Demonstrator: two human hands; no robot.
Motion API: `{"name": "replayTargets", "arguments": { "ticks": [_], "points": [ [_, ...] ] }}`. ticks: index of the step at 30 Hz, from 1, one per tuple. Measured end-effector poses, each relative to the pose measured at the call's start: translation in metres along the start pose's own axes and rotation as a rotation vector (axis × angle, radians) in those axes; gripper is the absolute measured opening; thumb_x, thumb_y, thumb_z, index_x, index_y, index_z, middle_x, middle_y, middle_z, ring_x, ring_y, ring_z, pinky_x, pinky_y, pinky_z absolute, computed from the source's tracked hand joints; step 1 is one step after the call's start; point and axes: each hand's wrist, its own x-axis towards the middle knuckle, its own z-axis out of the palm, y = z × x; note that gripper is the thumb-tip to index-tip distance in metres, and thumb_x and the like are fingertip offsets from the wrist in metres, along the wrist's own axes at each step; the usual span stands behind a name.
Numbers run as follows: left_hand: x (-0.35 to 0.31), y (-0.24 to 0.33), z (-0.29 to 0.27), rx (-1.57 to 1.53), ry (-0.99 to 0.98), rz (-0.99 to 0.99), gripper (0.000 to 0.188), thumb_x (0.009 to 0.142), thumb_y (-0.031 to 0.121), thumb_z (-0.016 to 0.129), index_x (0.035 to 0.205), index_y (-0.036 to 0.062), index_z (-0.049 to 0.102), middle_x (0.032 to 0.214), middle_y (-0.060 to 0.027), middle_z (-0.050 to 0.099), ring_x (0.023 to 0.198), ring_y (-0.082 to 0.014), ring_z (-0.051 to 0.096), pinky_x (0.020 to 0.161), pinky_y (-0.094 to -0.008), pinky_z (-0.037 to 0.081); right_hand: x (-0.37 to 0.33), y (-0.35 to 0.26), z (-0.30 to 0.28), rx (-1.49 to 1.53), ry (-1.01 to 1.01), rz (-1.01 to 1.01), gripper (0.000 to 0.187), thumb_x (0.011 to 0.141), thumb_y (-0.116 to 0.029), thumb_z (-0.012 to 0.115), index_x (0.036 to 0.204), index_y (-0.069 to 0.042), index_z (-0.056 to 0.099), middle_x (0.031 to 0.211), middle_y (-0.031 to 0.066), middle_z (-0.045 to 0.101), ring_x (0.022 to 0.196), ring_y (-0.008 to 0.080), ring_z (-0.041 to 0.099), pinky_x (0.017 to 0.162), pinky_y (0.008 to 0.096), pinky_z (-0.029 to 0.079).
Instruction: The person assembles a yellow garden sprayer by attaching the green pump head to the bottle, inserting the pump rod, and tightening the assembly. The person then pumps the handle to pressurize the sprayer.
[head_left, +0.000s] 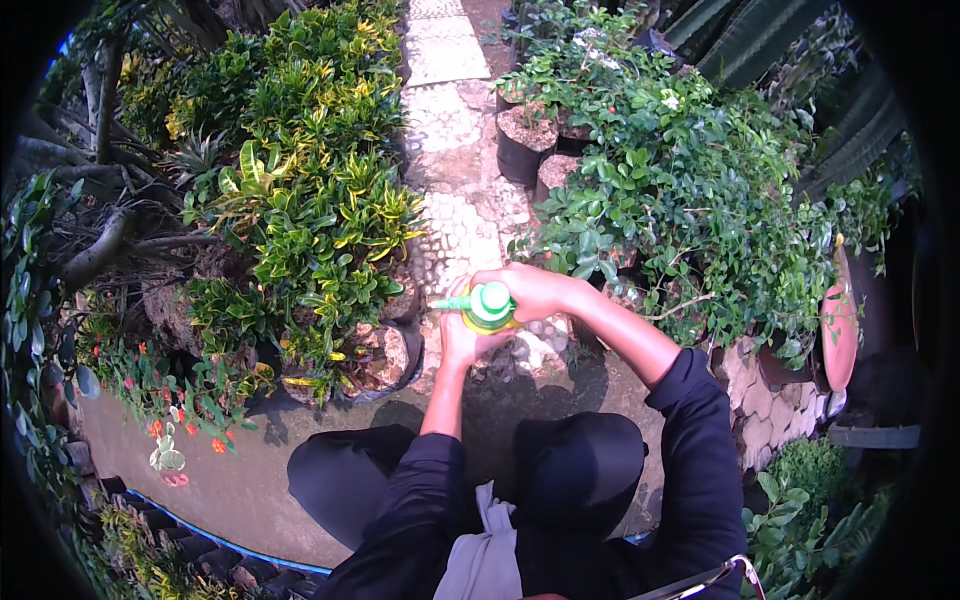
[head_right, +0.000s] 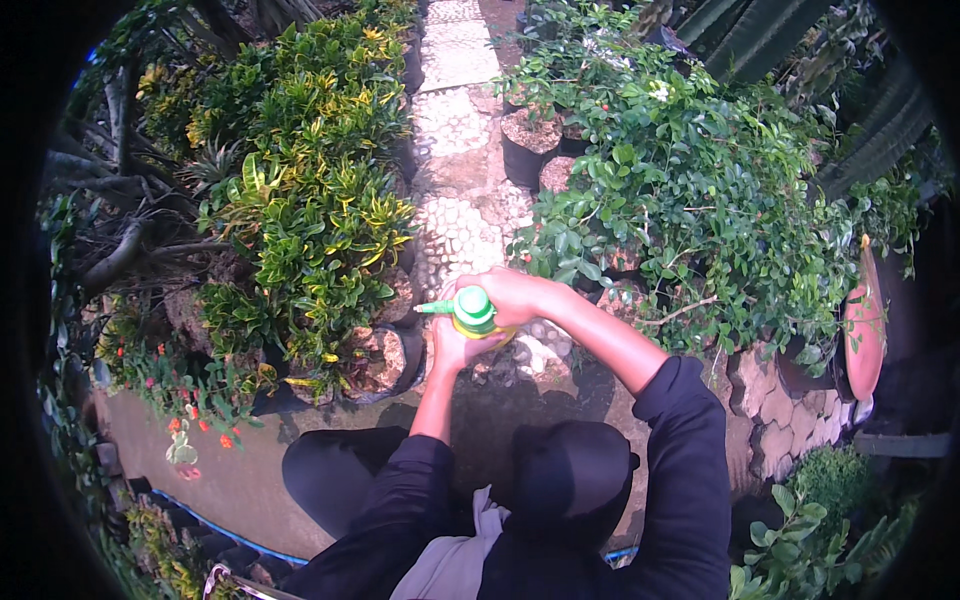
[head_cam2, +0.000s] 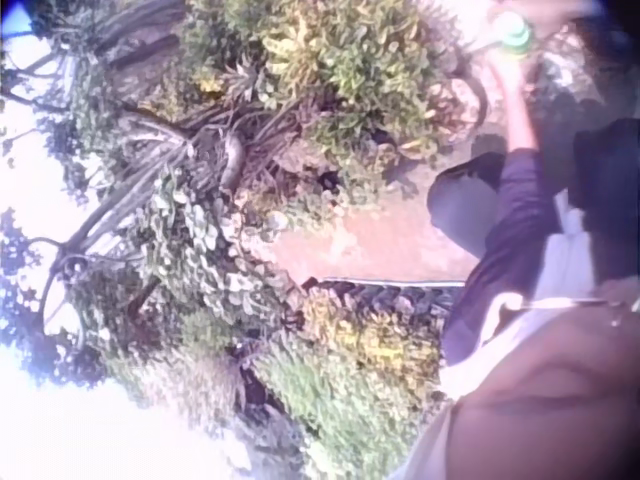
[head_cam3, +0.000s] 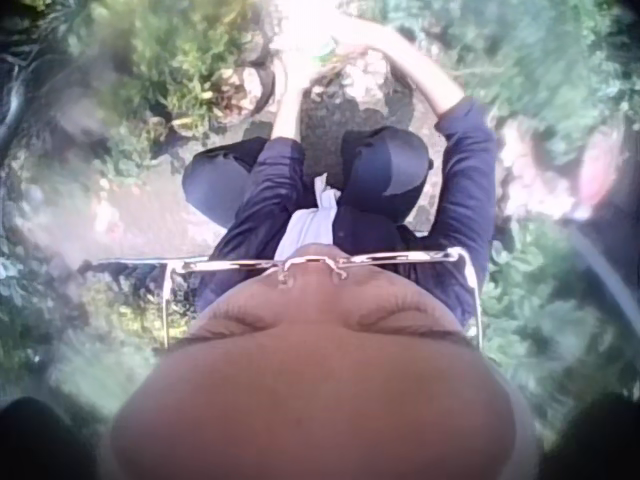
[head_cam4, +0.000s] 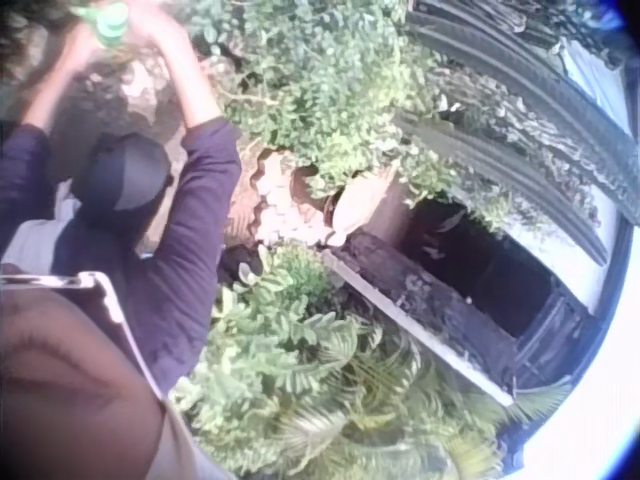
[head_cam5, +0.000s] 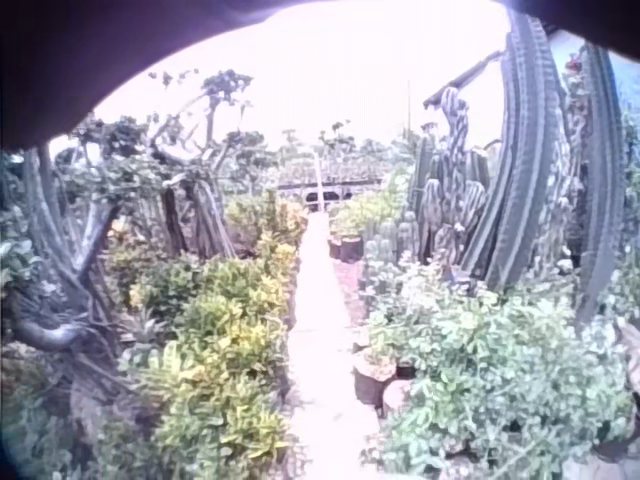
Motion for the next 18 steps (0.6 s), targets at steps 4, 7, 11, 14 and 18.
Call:
{"name": "replayTargets", "arguments": {
  "ticks": [4,7,11,14,18],
  "points": [
    [-0.001,-0.008,0.0,-0.036,0.035,0.029,0.103,0.039,0.032,0.087,0.123,0.0024,0.036,0.122,-0.0148,0.043,0.115,-0.0274,0.042,0.1,-0.0385,0.033,0.008,0.008,-0.015,-0.558,0.254,0.114,0.041,0.063,-0.002,0.064,0.102,-0.007,0.052,0.094,0.0147,0.057,0.093,0.0337,0.056,0.074,0.0401,0.046],
    [-0.006,-0.006,0.002,-0.08,0.064,-0.049,0.106,0.036,0.031,0.088,0.123,0.0026,0.034,0.122,-0.0162,0.041,0.115,-0.0289,0.041,0.1,-0.0388,0.033,-0.005,0.03,-0.029,-0.885,0.296,0.404,0.035,0.075,-0.02,0.058,0.1,0.002,0.052,0.088,0.0224,0.057,0.088,0.0364,0.058,0.069,0.0405,0.048],
    [-0.004,-0.009,0.006,0.0,0.117,0.009,0.107,0.036,0.032,0.087,0.123,0.002,0.032,0.122,-0.0168,0.037,0.115,-0.0308,0.04,0.098,-0.0398,0.034,0.003,-0.028,-0.031,-0.209,0.083,0.813,0.075,0.081,-0.063,0.039,0.096,0.009,0.057,0.09,0.0328,0.058,0.089,0.0407,0.058,0.078,0.0417,0.047],
    [-0.011,-0.017,0.005,-0.083,0.076,-0.004,0.111,0.039,0.035,0.086,0.127,0.0024,0.029,0.126,-0.0155,0.031,0.118,-0.0302,0.035,0.1,-0.0411,0.031,0.032,-0.025,-0.015,-0.179,0.121,0.6,0.057,0.075,-0.048,0.056,0.1,0.003,0.06,0.097,0.0271,0.059,0.093,0.0379,0.058,0.084,0.0395,0.045],
    [-0.048,-0.05,0.0,-0.128,0.107,-0.142,0.1,0.049,0.025,0.083,0.13,0.0033,0.028,0.126,-0.0125,0.034,0.118,-0.0262,0.036,0.099,-0.0387,0.031,0.05,-0.043,-0.01,-0.268,-0.248,0.32,0.039,0.067,-0.028,0.065,0.1,-0.007,0.063,0.092,0.0182,0.063,0.09,0.0345,0.059,0.087,0.0414,0.043]
  ]
}}
